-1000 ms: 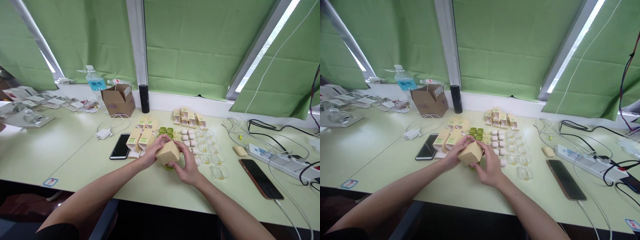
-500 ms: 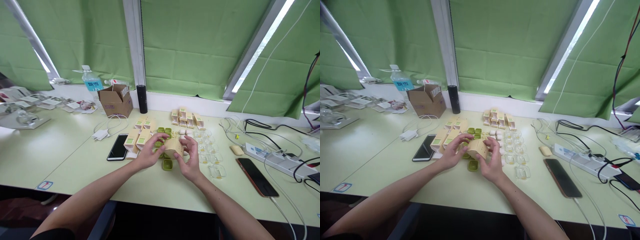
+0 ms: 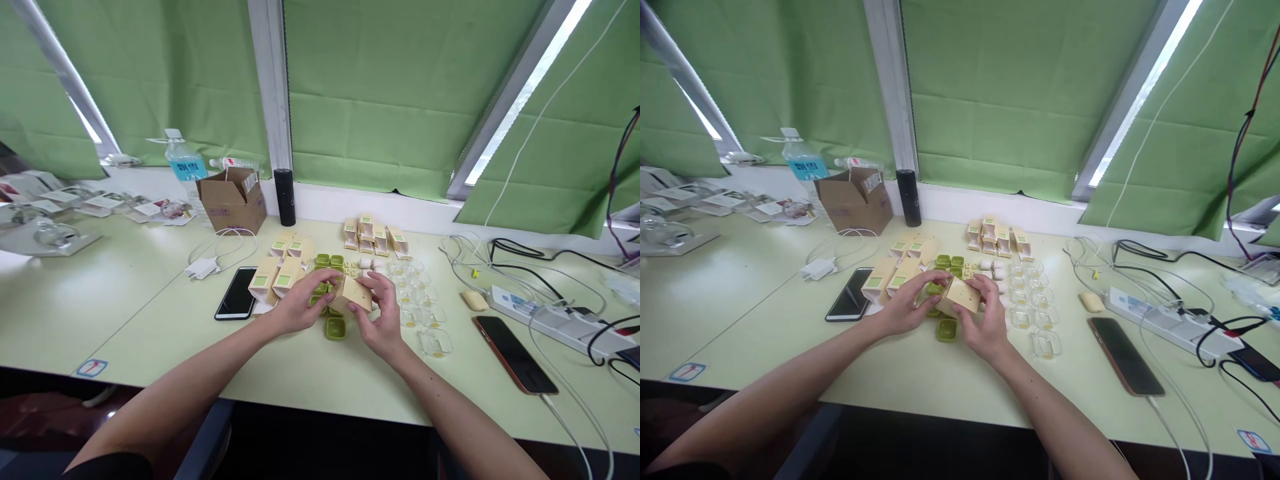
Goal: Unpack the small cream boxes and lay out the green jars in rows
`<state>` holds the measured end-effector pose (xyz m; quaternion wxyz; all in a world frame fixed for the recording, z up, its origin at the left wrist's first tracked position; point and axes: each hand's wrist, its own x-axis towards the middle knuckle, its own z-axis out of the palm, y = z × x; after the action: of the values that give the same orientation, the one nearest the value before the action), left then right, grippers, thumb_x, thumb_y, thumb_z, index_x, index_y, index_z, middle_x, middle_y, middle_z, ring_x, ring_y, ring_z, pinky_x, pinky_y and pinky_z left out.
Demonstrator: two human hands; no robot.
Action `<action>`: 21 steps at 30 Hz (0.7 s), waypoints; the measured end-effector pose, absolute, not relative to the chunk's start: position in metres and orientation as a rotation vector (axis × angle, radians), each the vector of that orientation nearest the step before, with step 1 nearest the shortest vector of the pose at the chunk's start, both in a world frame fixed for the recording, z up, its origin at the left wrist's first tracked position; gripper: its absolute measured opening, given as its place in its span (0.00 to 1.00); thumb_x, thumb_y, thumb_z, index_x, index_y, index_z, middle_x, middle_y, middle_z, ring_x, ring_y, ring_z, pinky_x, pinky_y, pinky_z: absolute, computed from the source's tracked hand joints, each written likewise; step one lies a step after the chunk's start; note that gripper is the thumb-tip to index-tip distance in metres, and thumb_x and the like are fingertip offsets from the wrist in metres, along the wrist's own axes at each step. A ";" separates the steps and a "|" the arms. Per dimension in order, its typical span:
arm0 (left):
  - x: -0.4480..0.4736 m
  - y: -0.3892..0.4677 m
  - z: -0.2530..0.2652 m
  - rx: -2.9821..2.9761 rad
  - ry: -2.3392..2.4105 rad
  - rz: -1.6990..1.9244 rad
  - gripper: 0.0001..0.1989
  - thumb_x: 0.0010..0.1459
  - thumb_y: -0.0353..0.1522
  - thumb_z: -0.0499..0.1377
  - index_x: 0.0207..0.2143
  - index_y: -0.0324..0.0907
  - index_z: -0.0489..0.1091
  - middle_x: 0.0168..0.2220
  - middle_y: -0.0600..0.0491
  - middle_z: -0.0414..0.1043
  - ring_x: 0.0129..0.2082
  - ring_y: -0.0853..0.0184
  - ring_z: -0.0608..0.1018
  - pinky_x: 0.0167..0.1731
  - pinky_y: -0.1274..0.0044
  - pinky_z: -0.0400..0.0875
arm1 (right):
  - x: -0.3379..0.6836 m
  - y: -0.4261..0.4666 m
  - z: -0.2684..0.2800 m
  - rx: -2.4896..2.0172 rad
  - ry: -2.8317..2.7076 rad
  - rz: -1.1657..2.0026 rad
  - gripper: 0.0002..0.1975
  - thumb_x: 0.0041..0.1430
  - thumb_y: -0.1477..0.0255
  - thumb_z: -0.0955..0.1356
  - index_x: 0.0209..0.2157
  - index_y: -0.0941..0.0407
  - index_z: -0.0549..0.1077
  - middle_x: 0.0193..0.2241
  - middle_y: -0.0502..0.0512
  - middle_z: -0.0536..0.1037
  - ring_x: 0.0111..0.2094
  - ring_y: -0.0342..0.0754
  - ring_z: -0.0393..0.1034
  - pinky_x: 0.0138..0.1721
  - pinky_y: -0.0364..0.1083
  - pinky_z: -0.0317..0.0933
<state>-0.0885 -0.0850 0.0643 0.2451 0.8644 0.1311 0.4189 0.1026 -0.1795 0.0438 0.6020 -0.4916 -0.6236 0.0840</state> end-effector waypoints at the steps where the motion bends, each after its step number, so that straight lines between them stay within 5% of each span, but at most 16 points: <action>1: -0.089 -0.085 0.064 2.371 0.348 1.149 0.20 0.68 0.31 0.56 0.61 0.45 0.62 0.53 0.46 0.75 0.50 0.62 0.79 0.51 0.69 0.76 | 0.102 -0.179 0.043 -1.136 -1.450 0.181 0.31 0.60 0.65 0.73 0.61 0.49 0.60 0.51 0.61 0.75 0.52 0.57 0.75 0.47 0.57 0.75; 13: -0.091 -0.086 0.066 2.645 0.206 1.153 0.28 0.64 0.23 0.54 0.64 0.45 0.54 0.63 0.38 0.65 0.65 0.53 0.69 0.59 0.56 0.71 | 0.104 -0.178 0.044 -1.130 -1.542 0.031 0.23 0.61 0.66 0.72 0.56 0.50 0.66 0.53 0.62 0.74 0.53 0.59 0.73 0.46 0.57 0.75; 21: -0.089 -0.081 0.059 2.683 0.234 1.318 0.27 0.61 0.18 0.50 0.59 0.47 0.54 0.59 0.39 0.61 0.60 0.56 0.70 0.46 0.65 0.77 | 0.103 -0.179 0.043 -1.149 -1.555 0.157 0.24 0.59 0.65 0.73 0.55 0.50 0.67 0.53 0.61 0.73 0.53 0.58 0.73 0.44 0.55 0.75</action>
<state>-0.0888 -0.0806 0.0593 0.0715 0.8925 0.0778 0.4385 0.1030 -0.1793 0.0428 0.5654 -0.4886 -0.6611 0.0668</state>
